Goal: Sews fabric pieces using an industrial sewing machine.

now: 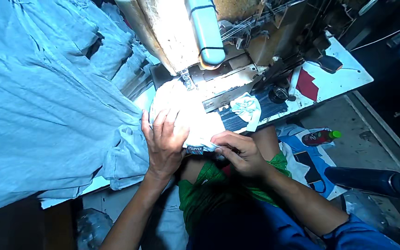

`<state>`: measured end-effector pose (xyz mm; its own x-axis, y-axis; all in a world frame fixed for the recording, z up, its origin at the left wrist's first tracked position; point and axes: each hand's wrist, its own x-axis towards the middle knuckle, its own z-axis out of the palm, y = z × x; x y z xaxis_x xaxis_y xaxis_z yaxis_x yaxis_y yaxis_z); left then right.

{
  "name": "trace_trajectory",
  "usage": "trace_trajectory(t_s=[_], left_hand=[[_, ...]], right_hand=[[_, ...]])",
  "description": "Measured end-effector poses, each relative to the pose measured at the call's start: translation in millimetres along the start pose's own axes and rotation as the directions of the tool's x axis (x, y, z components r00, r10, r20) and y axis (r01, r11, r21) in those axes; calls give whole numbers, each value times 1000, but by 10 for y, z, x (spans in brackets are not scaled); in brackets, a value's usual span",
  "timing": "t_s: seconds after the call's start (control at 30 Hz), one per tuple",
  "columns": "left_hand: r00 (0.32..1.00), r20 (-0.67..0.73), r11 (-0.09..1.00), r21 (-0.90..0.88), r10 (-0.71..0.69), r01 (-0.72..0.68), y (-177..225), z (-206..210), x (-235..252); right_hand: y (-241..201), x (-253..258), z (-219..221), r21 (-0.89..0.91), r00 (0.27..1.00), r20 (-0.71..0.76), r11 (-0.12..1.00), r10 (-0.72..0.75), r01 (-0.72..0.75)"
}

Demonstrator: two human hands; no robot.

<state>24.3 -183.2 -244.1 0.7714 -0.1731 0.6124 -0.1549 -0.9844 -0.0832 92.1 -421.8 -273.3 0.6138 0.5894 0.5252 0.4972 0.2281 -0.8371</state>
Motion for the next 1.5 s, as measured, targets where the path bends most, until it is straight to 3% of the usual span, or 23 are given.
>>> trace_trajectory(t_s=[0.17,0.43,0.7,1.07,1.27,1.37,1.43,1.5], left_hand=[[999,-10,999,-10,-36,36,43,-193,92],[1000,-25,1000,-27,-14,13,-212,-80,409],[998,22,989,-135,-58,61,-226,-178,499],[983,53,970,-159,-176,183,-142,-90,269],[973,-113,947,-277,-200,163,-116,-183,390],[946,-151,938,-243,-287,246,-82,-258,559],[933,-23,916,-196,-360,349,-76,-310,665],[871,172,875,-77,-460,478,-165,-257,870]], right_hand=[[-33,-10,-41,-13,998,-37,999,45,-45],[103,332,33,-78,972,-139,976,191,-203],[224,746,138,-91,975,-192,987,111,-130],[240,823,138,-126,980,-195,989,50,-76],[0,601,-212,-157,982,-186,987,15,-45],[-200,491,-546,-275,978,-192,961,-81,26],[-390,475,-845,-393,960,-217,916,-179,82],[-583,499,-1225,-523,921,-279,847,-272,92]])
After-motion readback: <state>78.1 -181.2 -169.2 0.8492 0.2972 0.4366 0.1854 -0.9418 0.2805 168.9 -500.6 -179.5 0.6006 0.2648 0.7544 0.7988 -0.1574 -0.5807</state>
